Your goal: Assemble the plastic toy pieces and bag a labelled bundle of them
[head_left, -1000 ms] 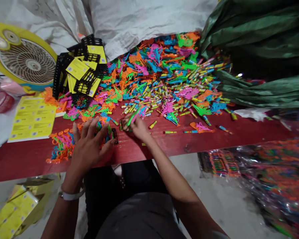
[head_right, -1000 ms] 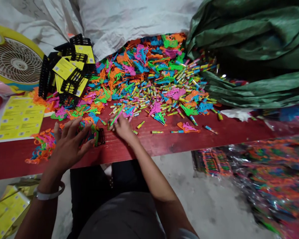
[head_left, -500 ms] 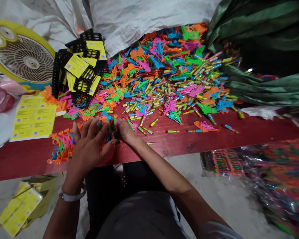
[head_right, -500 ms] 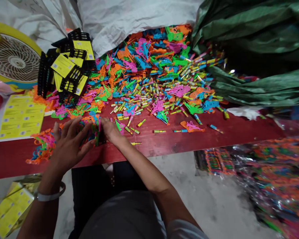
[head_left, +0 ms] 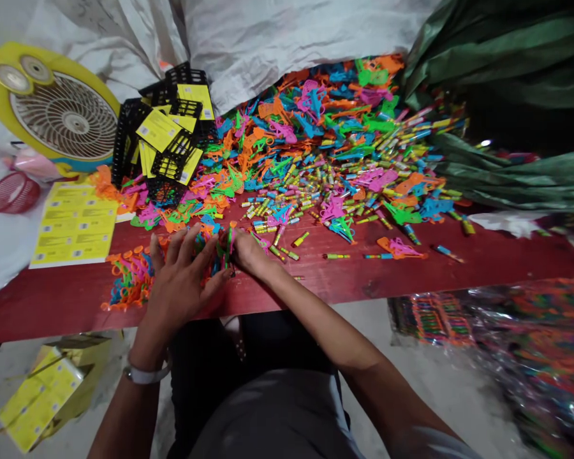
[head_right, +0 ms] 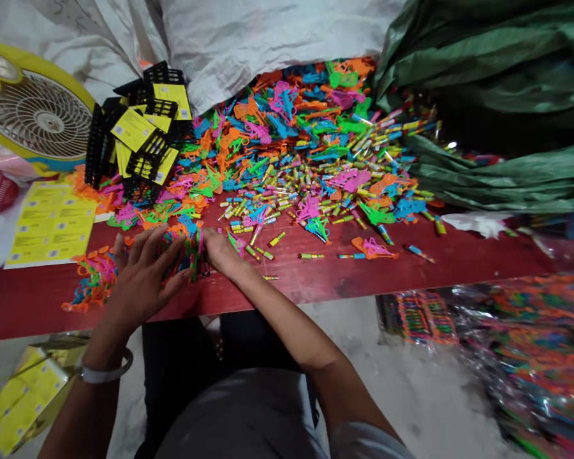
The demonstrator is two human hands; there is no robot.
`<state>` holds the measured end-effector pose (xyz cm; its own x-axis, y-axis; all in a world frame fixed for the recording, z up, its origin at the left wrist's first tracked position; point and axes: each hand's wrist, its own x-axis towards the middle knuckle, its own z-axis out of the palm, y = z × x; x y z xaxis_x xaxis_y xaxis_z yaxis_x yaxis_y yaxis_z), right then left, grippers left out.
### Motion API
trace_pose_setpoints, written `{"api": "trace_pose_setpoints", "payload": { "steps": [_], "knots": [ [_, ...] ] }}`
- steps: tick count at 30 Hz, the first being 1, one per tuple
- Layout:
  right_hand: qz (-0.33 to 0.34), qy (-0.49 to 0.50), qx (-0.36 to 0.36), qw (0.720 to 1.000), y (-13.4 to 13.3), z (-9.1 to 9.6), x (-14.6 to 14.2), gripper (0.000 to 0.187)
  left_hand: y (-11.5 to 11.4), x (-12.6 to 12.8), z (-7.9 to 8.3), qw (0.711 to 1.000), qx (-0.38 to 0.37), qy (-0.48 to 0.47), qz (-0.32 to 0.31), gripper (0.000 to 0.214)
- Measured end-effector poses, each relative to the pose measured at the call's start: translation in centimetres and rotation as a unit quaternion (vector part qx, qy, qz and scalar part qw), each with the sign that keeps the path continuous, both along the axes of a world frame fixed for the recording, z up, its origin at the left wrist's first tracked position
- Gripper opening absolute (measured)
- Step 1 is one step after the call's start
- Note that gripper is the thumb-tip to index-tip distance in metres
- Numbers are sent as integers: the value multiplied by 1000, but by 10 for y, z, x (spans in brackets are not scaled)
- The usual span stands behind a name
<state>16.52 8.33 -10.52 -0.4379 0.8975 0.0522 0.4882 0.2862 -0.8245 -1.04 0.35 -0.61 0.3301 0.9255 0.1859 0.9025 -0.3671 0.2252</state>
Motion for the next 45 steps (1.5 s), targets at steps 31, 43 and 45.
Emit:
{"api": "trace_pose_setpoints", "payload": {
  "steps": [31, 43, 45],
  "knots": [
    [-67, -40, -38, 996, -29, -6, -16, 32, 1, 0, 0, 1000, -7, 19, -9, 62],
    [-305, -94, 55, 946, -17, 35, 116, 35, 4, -3, -2, 999, 20, -7, -34, 45],
    [-433, -198, 51, 878, -7, 41, 171, 35, 4, -3, -3, 999, 14, -12, -27, 44]
  ]
}}
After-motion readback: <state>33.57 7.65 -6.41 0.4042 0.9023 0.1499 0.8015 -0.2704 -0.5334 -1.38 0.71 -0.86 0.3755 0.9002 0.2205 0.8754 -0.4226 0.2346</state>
